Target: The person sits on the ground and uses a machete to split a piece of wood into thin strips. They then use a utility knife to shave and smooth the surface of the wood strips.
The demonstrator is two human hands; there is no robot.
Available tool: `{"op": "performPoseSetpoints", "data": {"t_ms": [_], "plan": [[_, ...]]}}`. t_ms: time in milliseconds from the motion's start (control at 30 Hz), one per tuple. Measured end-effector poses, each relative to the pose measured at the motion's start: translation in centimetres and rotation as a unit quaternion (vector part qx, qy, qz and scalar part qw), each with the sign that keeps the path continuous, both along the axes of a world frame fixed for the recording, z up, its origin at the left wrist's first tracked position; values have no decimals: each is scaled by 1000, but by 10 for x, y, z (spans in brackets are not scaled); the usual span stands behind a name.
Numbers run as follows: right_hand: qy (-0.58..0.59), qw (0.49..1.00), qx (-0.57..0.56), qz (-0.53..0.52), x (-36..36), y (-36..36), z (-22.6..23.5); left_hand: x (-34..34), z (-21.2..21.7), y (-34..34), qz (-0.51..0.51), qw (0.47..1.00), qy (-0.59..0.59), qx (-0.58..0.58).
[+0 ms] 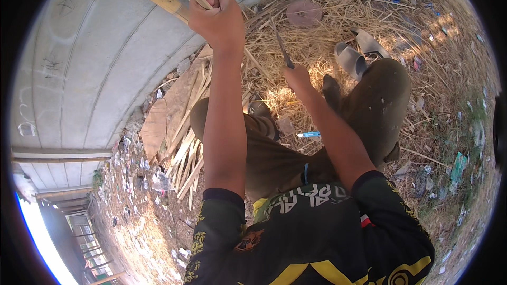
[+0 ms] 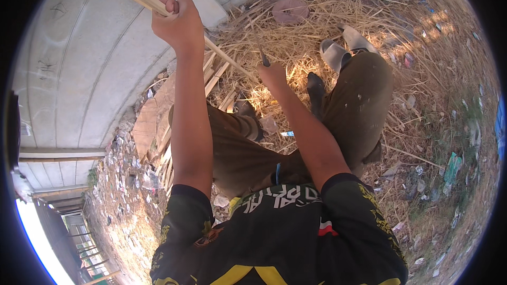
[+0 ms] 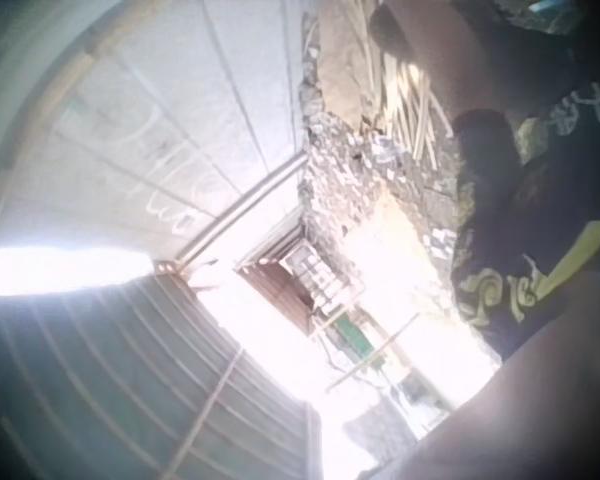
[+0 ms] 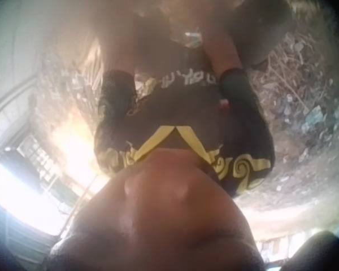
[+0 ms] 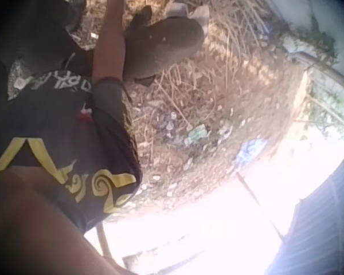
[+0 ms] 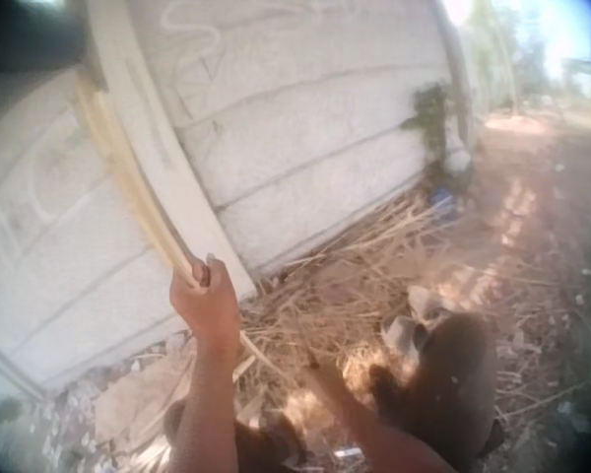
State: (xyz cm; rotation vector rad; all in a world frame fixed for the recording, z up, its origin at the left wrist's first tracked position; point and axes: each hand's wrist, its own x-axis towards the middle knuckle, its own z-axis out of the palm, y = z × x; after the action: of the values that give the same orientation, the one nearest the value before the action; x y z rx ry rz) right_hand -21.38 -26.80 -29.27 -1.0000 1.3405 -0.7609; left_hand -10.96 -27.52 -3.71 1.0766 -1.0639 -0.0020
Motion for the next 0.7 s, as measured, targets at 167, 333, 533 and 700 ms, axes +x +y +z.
{"op": "performPoseSetpoints", "data": {"t_ms": [167, 333, 533, 700], "plan": [[-214, 943, -251, -47, -5, 3, 110, 15, 4, 10, 6, 1000, 21, -5], [-312, 920, -199, -133, 34, 33, 25, 35, 9, 29, 31, 997, 69, -16], [192, 971, -4, 141, 21, 67, -150, 80, 4, 38, 32, 994, 100, -17], [96, 988, 107, 48, 17, 43, -122, 74, 23, 52, 87, 992, 92, -23]]}}
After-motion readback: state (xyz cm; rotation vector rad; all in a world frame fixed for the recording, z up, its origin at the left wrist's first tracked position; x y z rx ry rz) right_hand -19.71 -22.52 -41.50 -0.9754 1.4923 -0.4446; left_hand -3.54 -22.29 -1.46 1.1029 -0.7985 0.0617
